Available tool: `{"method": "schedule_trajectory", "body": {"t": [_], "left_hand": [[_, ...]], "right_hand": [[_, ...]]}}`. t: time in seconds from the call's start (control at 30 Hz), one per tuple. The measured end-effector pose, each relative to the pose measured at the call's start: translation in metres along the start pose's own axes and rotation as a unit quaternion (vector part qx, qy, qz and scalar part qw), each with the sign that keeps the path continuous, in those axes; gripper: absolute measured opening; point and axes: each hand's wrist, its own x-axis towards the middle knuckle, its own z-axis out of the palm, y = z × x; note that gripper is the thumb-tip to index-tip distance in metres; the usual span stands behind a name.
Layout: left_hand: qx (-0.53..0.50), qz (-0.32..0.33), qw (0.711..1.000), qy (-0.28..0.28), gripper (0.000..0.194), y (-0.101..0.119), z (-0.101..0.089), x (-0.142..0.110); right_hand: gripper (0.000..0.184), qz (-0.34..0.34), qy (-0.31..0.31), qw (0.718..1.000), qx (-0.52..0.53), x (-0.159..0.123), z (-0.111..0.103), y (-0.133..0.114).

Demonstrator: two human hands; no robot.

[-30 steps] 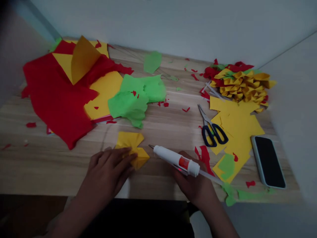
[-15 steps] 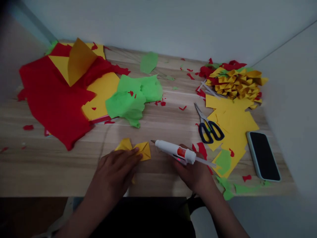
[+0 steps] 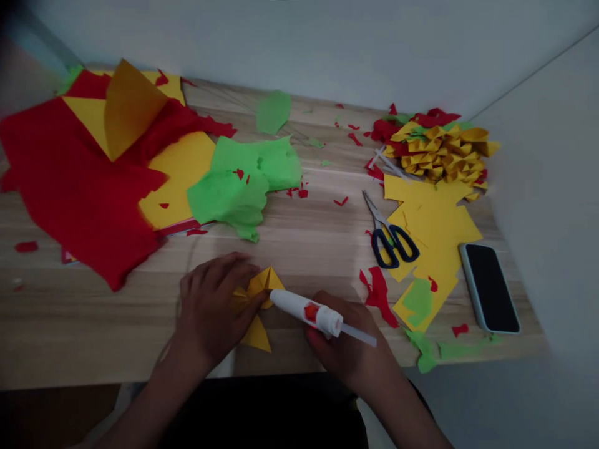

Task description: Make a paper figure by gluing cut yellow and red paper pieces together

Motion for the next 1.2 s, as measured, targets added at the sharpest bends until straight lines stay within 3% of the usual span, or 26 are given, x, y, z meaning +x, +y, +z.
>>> {"method": "schedule_trajectory", "body": {"t": [0.27,0.47,0.77,1.0,1.2], "left_hand": [[-0.031,0.006,0.999,-0.022,0.029,-0.006,0.002,-0.002],[-0.029,-0.011,1.000,-0.001,0.019,-0.002,0.002,0.002],[-0.044,-0.019,0.999,0.000,0.015,-0.001,0.001,0.001],[-0.052,-0.013,0.998,-0.013,0.021,-0.004,0.003,-0.001],[-0.038,-0.031,0.999,-0.010,0.020,-0.006,0.004,0.002]], "right_hand": [[0.010,0.023,0.076,0.996,-0.032,-0.007,0.003,0.000],[0.010,0.017,0.015,1.000,0.002,0.003,0.003,-0.001],[0.009,0.006,-0.001,1.000,-0.025,0.016,-0.002,-0.002],[0.008,0.014,0.049,0.994,-0.099,0.007,-0.002,-0.006],[0.010,0.014,0.105,0.991,-0.078,0.003,0.009,-0.008]]}}
